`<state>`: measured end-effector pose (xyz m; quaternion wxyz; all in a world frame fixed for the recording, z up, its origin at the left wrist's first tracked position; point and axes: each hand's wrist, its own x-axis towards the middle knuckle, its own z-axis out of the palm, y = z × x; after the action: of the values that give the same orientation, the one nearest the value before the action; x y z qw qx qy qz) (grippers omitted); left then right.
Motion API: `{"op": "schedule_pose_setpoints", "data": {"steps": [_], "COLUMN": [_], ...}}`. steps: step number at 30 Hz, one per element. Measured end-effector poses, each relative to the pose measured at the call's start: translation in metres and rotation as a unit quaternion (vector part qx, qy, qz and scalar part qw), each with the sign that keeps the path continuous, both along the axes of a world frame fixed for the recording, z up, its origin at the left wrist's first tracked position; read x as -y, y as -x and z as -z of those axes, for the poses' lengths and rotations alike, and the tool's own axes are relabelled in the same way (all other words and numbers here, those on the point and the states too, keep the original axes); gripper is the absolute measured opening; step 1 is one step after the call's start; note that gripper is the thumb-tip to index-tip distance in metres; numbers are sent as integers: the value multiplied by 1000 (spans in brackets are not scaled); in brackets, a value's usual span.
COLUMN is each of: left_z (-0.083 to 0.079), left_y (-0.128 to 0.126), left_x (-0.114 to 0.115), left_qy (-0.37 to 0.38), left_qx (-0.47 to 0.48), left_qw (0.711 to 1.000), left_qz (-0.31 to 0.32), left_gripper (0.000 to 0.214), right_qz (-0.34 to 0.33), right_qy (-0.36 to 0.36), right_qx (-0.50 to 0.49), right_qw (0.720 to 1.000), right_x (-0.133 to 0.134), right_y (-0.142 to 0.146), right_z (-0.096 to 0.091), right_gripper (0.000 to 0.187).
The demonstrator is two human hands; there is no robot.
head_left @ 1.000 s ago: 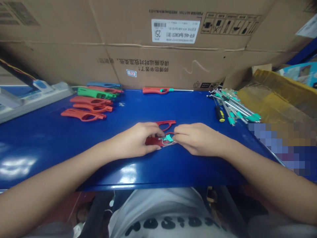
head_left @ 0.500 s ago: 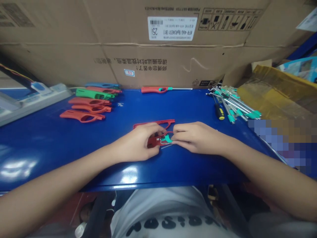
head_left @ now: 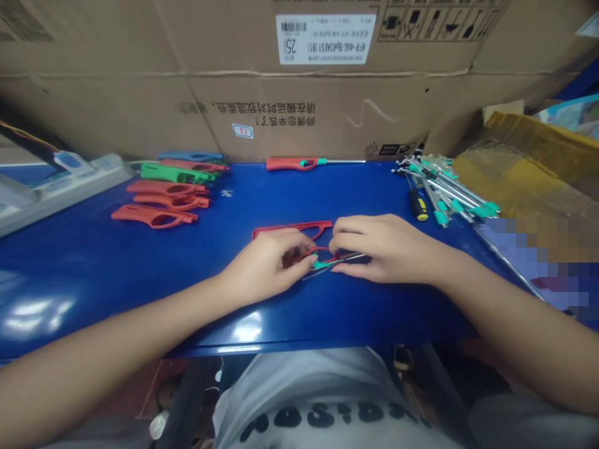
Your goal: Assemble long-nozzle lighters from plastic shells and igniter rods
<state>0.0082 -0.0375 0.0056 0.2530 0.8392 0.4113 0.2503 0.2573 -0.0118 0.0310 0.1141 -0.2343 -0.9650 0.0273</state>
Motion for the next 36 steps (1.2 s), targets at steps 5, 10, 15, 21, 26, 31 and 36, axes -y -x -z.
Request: {"op": "schedule_pose_setpoints", "data": {"steps": [5, 10, 15, 21, 26, 31, 36], "left_z": [1, 0, -8, -22, -20, -18, -17], "left_y": [1, 4, 11, 20, 22, 19, 17], "left_x": [-1, -2, -2, -2, -3, -5, -5], "left_qy": [-21, -55, -79, -87, -31, -15, -53], "left_qx": [-9, -38, -77, -145, -127, -99, -108], "left_qw": [1000, 998, 994, 983, 989, 992, 988], "left_qz": [7, 15, 24, 69, 70, 70, 100], "left_gripper": [16, 30, 35, 34, 37, 32, 15], "right_qz": [1, 16, 15, 60, 52, 64, 59], "right_qy": [22, 56, 78, 109, 187, 208, 185], "right_qx": [25, 37, 34, 27, 0, -9, -7], "right_qw": [999, 998, 996, 992, 981, 976, 981], "right_x": [-1, -2, -2, -7, -18, -20, -15], "right_y": [-1, -3, -5, -14, -16, -14, -15], "right_z": [0, -4, -6, -8, -4, -2, -6], "right_gripper": [16, 8, 6, 10, 13, 13, 8]}}
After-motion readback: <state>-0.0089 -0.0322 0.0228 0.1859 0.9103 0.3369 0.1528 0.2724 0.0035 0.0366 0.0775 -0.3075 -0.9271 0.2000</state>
